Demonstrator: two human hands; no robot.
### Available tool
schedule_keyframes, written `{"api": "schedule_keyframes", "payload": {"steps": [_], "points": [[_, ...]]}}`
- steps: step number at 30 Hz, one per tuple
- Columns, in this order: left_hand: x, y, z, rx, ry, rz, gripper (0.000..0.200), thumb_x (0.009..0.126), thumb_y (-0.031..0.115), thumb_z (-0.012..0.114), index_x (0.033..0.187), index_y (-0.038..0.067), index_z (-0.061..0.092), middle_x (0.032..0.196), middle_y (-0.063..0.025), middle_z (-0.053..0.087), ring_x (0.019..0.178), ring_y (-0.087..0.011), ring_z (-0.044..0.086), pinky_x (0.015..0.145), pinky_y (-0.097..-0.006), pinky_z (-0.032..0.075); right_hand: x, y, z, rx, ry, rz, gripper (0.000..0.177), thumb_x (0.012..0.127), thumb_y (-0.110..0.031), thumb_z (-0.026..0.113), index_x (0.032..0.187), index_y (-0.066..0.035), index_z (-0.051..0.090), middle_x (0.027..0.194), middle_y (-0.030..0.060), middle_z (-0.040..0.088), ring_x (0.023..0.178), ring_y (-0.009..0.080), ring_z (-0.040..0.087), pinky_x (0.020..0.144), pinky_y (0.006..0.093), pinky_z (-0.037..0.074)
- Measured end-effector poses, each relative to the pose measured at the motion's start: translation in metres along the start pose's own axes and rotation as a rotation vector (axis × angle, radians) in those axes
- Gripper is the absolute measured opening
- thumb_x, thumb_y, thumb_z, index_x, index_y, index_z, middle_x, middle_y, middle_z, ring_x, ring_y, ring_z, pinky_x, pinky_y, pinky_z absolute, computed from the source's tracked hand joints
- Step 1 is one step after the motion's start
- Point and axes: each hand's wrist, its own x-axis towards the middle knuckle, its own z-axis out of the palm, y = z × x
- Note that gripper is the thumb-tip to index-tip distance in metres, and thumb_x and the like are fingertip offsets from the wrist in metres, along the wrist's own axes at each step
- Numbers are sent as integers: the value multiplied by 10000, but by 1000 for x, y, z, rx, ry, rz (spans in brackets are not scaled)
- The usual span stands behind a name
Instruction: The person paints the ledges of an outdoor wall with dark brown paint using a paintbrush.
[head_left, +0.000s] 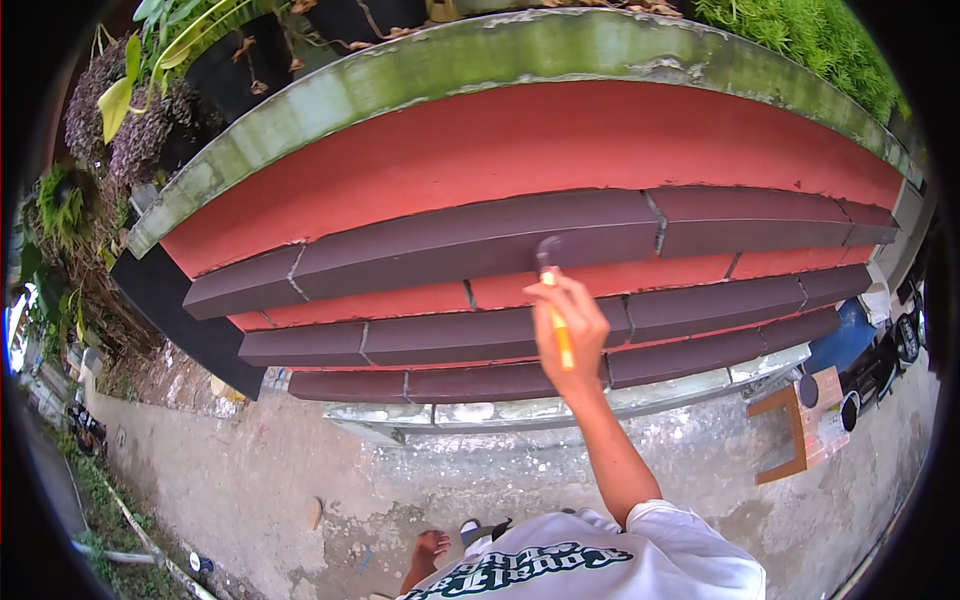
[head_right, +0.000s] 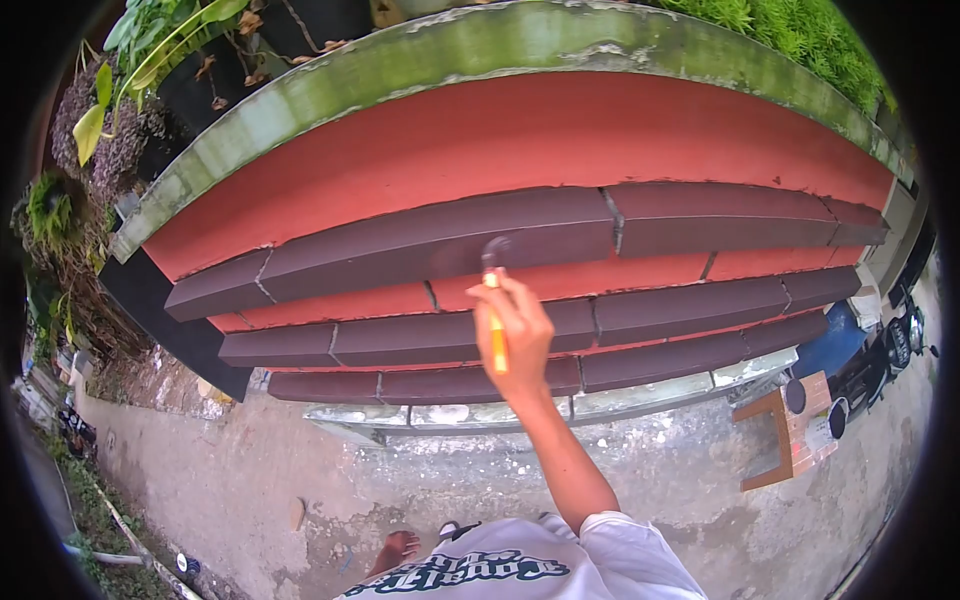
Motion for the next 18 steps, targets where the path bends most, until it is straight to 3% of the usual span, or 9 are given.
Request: {"api": "schedule_keyframes", "payload": {"steps": [5, 8, 11, 15, 18], "points": [[7, 8, -53, 6, 4, 12, 338, 997, 250, 471, 1273, 105, 603, 1111, -65, 722, 909, -227, 707, 748, -396, 518, -24, -50, 88, 282, -175, -77, 201, 831, 22, 693, 989, -70, 778, 1115, 183, 708, 1089, 339, 704, 895, 400, 565], [19, 8, -94, -10, 6, 16, 336, 1002, 245, 465, 1273, 104, 604, 1111, -63, 725, 910, -224, 707, 746, -389, 520, -27, -59, 107, 211, -182, -170, 195, 818, -6, 720, 993, -72, 775, 1179, 162, 700, 1055, 334, 701, 904, 420, 558], [30, 11, -137, -29, -2, 20, 336, 996, 237, 476, 1266, 86, 607, 1097, -79, 718, 894, -239, 704, 713, -397, 523, -20, -46, 84, 109, -36, 66, 145, 898, -16, 685, 993, -66, 782, 1158, 161, 704, 1104, 310, 699, 920, 404, 558], [55, 7, -185, -64, -9, 7, 344, 988, 238, 477, 1260, 72, 607, 1081, -98, 704, 869, -257, 699, 675, -406, 524, -18, -37, 54, -305, 299, 15, 159, 927, -7, 653, 992, -75, 782, 1176, 161, 696, 1125, 316, 686, 918, 408, 553], [58, 7, -212, -60, 16, 22, 341, 980, 236, 478, 1252, 76, 608, 1082, -90, 705, 873, -250, 699, 695, -408, 522, -14, -61, 92, -364, 252, -8, 162, 909, -19, 661, 989, -94, 779, 1171, 164, 695, 1093, 330, 684, 905, 418, 549]]}}
